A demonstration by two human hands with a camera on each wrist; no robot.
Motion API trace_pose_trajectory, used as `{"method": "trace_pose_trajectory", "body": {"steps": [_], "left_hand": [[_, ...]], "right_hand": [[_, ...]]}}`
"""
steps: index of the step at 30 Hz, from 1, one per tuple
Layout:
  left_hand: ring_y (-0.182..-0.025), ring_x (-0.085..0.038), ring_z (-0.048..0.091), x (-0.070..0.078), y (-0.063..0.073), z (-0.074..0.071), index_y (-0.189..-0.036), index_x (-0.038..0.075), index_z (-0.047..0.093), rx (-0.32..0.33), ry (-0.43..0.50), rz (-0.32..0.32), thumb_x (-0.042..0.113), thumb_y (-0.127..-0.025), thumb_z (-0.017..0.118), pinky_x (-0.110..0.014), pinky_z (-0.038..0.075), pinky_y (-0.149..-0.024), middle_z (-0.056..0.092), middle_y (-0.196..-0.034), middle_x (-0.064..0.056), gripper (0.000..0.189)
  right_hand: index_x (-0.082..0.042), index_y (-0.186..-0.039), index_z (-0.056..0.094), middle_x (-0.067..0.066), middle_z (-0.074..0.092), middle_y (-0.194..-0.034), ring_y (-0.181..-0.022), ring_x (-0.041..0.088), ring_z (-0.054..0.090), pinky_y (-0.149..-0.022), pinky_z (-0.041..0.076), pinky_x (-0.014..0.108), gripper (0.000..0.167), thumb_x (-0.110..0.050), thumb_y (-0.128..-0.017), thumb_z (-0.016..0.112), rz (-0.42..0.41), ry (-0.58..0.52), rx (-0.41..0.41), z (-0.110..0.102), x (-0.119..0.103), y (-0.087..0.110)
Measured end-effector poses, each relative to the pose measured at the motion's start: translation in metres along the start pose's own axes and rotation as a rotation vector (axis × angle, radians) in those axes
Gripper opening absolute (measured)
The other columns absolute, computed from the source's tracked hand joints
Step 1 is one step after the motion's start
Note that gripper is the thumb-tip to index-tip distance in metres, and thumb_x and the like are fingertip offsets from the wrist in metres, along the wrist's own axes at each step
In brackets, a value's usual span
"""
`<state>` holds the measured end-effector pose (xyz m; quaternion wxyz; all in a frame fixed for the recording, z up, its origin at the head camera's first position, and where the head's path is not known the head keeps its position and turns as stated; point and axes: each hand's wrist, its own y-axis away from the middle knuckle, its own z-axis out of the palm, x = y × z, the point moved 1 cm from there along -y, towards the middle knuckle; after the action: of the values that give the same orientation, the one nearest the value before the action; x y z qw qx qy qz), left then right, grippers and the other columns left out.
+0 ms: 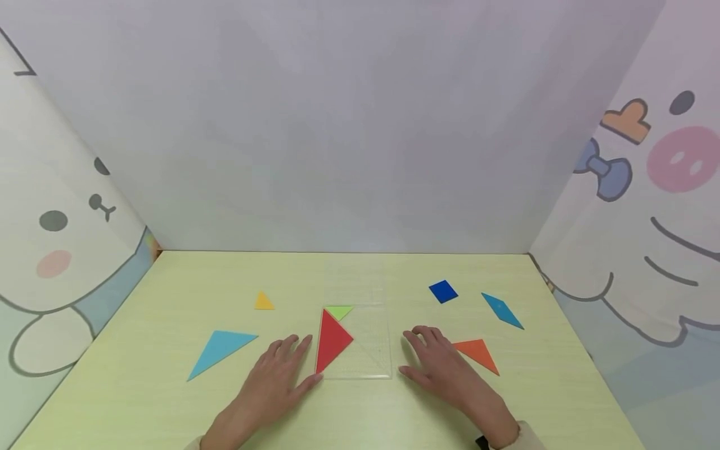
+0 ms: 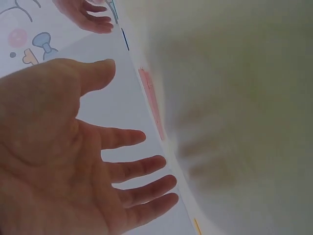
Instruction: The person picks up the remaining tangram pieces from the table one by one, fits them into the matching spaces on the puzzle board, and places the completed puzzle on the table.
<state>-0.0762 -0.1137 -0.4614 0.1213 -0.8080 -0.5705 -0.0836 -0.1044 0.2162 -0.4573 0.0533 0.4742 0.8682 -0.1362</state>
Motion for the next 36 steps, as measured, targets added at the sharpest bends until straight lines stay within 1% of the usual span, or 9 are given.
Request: {"method": "trace_pose_trajectory", "body": {"steps": [4,8,11,15,18,23,28,32,36], "left_hand": [[-0.118,-0.035,0.053,0.0,-0.001,0.002,-0.144,0.005,0.053,0.023,-0.029,0.014,0.045,-0.095,0.07,-0.051,0.049,-0.096,0.055,-0.134,-0.017,0.066],[-0.111,-0.032,0.056,-0.001,-0.002,0.002,-0.137,0.004,0.059,0.093,-0.036,0.027,0.038,-0.094,0.073,-0.047,0.052,-0.088,0.059,-0.126,-0.016,0.057],[-0.105,-0.03,0.058,-0.002,-0.004,0.0,-0.131,0.003,0.062,0.137,-0.043,0.028,0.033,-0.092,0.077,-0.044,0.053,-0.083,0.061,-0.12,-0.015,0.051],[-0.1,-0.028,0.059,-0.005,-0.007,-0.003,-0.126,0.004,0.065,0.151,-0.059,-0.003,0.029,-0.089,0.08,-0.041,0.055,-0.078,0.062,-0.115,-0.013,0.047],[-0.095,-0.026,0.059,-0.009,-0.008,-0.006,-0.123,0.004,0.067,0.168,-0.056,-0.042,0.026,-0.089,0.081,-0.039,0.055,-0.075,0.063,-0.109,-0.011,0.043],[-0.088,-0.024,0.057,-0.015,-0.009,-0.008,-0.118,0.003,0.07,0.219,-0.028,-0.091,0.021,-0.088,0.082,-0.036,0.054,-0.07,0.064,-0.102,-0.01,0.037],[-0.089,-0.025,0.059,-0.021,-0.012,-0.01,-0.118,0.004,0.07,0.218,-0.016,-0.134,0.021,-0.088,0.082,-0.038,0.056,-0.071,0.065,-0.102,-0.01,0.037],[-0.09,-0.027,0.06,-0.027,-0.012,-0.013,-0.117,0.003,0.07,0.215,0.002,-0.164,0.02,-0.089,0.08,-0.04,0.055,-0.07,0.065,-0.102,-0.011,0.035],[-0.089,-0.03,0.06,-0.035,-0.013,-0.016,-0.116,0.002,0.07,0.233,0.011,-0.183,0.018,-0.089,0.08,-0.042,0.055,-0.067,0.065,-0.1,-0.013,0.033]], "right_hand": [[-0.01,-0.132,0.059,0.001,0.057,-0.123,-0.109,0.017,0.055,-0.09,0.055,0.034,0.046,-0.034,-0.095,0.075,-0.036,-0.065,-0.053,0.0,-0.003,-0.004],[-0.012,-0.126,0.059,-0.003,0.055,-0.114,-0.099,0.012,0.052,-0.083,0.053,0.027,0.036,-0.028,-0.098,0.073,-0.082,-0.149,-0.116,0.001,-0.007,-0.008],[-0.012,-0.123,0.059,-0.005,0.055,-0.112,-0.096,0.01,0.053,-0.082,0.052,0.026,0.03,-0.025,-0.099,0.071,-0.092,-0.201,-0.164,0.001,-0.009,-0.011],[-0.013,-0.121,0.06,-0.006,0.055,-0.11,-0.093,0.008,0.053,-0.081,0.052,0.025,0.025,-0.024,-0.1,0.069,-0.077,-0.227,-0.206,0.003,-0.01,-0.014],[-0.013,-0.118,0.06,-0.007,0.054,-0.108,-0.092,0.007,0.052,-0.079,0.051,0.025,0.023,-0.023,-0.1,0.07,-0.072,-0.23,-0.216,0.004,-0.01,-0.015],[-0.014,-0.116,0.062,-0.008,0.053,-0.106,-0.091,0.006,0.05,-0.079,0.051,0.025,0.02,-0.021,-0.099,0.071,-0.074,-0.232,-0.225,0.006,-0.009,-0.016],[-0.013,-0.115,0.062,-0.008,0.054,-0.106,-0.091,0.006,0.049,-0.08,0.05,0.025,0.019,-0.019,-0.099,0.071,-0.102,-0.226,-0.217,0.006,-0.009,-0.016],[-0.014,-0.114,0.062,-0.009,0.053,-0.104,-0.09,0.006,0.049,-0.079,0.05,0.025,0.017,-0.017,-0.1,0.069,-0.125,-0.249,-0.213,0.006,-0.008,-0.016],[-0.015,-0.113,0.063,-0.009,0.052,-0.103,-0.09,0.006,0.05,-0.078,0.049,0.024,0.014,-0.015,-0.1,0.068,-0.136,-0.271,-0.22,0.006,-0.008,-0.016]]}}
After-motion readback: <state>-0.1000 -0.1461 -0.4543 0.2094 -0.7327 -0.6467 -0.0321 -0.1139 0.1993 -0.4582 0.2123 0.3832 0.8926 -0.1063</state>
